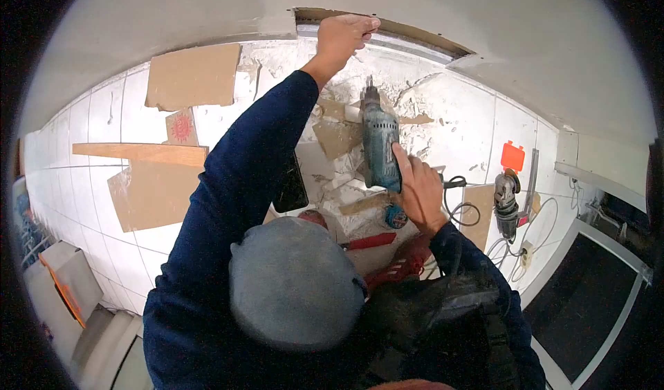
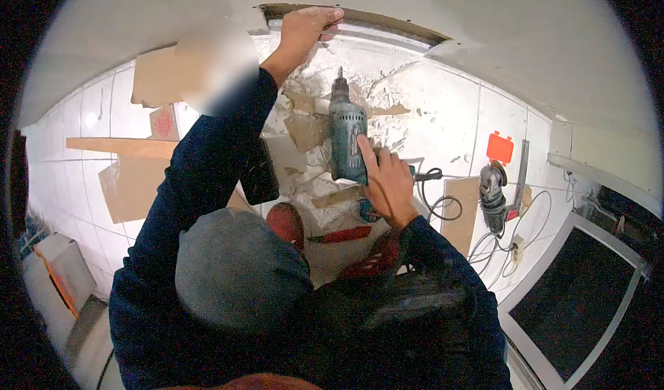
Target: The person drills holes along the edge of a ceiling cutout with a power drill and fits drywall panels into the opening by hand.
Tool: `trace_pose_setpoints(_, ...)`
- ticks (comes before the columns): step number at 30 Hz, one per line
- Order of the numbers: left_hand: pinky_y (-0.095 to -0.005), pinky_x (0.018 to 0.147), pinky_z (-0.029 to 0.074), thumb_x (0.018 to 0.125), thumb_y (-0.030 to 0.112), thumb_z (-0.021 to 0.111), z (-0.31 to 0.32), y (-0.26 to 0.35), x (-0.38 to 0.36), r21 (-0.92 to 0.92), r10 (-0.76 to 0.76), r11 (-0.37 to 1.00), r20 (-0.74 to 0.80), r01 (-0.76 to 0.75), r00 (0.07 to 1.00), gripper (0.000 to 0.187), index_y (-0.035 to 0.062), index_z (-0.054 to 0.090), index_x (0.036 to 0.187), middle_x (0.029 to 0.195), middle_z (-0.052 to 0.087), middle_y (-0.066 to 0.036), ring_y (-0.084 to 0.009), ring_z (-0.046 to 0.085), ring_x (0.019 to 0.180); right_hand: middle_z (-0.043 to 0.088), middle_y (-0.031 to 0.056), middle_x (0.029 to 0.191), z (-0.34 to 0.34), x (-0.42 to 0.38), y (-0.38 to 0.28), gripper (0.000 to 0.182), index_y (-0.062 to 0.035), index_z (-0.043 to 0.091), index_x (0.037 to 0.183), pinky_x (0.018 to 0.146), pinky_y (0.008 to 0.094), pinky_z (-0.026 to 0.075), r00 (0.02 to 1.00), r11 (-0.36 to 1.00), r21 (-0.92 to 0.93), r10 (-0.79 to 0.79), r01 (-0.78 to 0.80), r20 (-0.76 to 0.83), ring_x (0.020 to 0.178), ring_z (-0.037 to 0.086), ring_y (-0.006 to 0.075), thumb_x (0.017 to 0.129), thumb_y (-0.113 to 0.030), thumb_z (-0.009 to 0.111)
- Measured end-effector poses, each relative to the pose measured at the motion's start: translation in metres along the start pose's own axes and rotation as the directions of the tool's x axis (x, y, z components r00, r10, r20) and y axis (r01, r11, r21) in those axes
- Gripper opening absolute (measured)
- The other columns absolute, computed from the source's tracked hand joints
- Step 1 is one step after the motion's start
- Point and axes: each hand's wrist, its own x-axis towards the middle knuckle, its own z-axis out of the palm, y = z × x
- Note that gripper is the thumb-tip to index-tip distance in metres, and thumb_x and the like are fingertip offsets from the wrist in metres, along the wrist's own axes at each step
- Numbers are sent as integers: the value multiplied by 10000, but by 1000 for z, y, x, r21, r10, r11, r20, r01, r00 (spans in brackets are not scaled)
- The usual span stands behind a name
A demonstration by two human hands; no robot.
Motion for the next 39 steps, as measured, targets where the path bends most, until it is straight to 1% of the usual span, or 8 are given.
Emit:
trace_pose_setpoints(9,-254,682,535,974,241,640,-7,-17,15,-33,155,987,15,-155,988,259,20,769,1011,939,767,-63,-115,703,819,608,119,906,34,-39,27,564,-97,596,1379,711,386,524,919,966,-45,-255,253,-301,742,601,270,819,-40,581)
trace_pose_setpoints(15,-426,732,556,968,461,602,-9,-6,-42,767,-228,572,489,-290,842,443,74,735,796,626,659,-83,-259,673,663,623,142,1198,45,-70,65,752,-216,352,1554,793,383,518,853,843,-132,-517,521,66,836,618,237,856,-77,592)
trace_pose_setpoints(17,-450,843,540,931,416,658,-15,-43,-65,839,-118,237,525,-490,843,335,92,726,877,811,718,-105,-295,696,827,579,149,1315,42,-75,72,794,-221,273,1583,905,407,484,821,825,-102,-526,556,221,934,625,250,869,-120,604)
trace_pose_setpoints(21,-456,1028,469,874,265,717,-42,-70,-61,679,330,177,641,-712,693,311,114,656,1139,1304,613,-130,-351,577,1196,510,175,1395,47,-77,74,966,-195,229,1600,1042,440,402,820,859,-50,-467,509,332,1121,582,301,777,-222,735)
trace_pose_setpoints(27,-514,1168,304,953,427,584,-29,-59,-4,842,155,-41,538,-538,829,558,94,551,1400,1531,418,-196,-404,374,1414,608,115,1268,-23,-19,90,649,-105,433,1480,1022,434,446,645,712,-7,-632,703,429,1123,607,279,880,-227,651)
trace_pose_setpoints(33,-525,1208,238,1017,442,480,-29,-84,-28,789,130,-69,614,-611,778,582,83,461,1474,1624,275,-159,-356,242,1504,628,134,1287,-3,151,146,386,-152,594,1332,1013,454,463,879,882,-285,-436,376,-192,1170,611,286,950,-162,542)
trace_pose_setpoints(37,-434,1124,395,1014,456,481,-33,-48,-52,757,226,2,637,-654,737,491,91,630,1306,1427,551,-178,-307,500,1352,654,153,1246,15,149,148,366,-143,634,1285,1000,480,476,978,917,-340,-204,207,45,1133,637,302,925,-168,579)
trace_pose_setpoints(39,-410,932,526,997,407,544,-10,32,-76,916,-544,-33,318,-399,776,392,72,717,1106,1204,686,-175,-331,656,1118,684,170,1171,-39,132,111,348,-128,668,1230,971,480,502,804,922,-362,108,139,585,1073,667,328,892,-173,596)
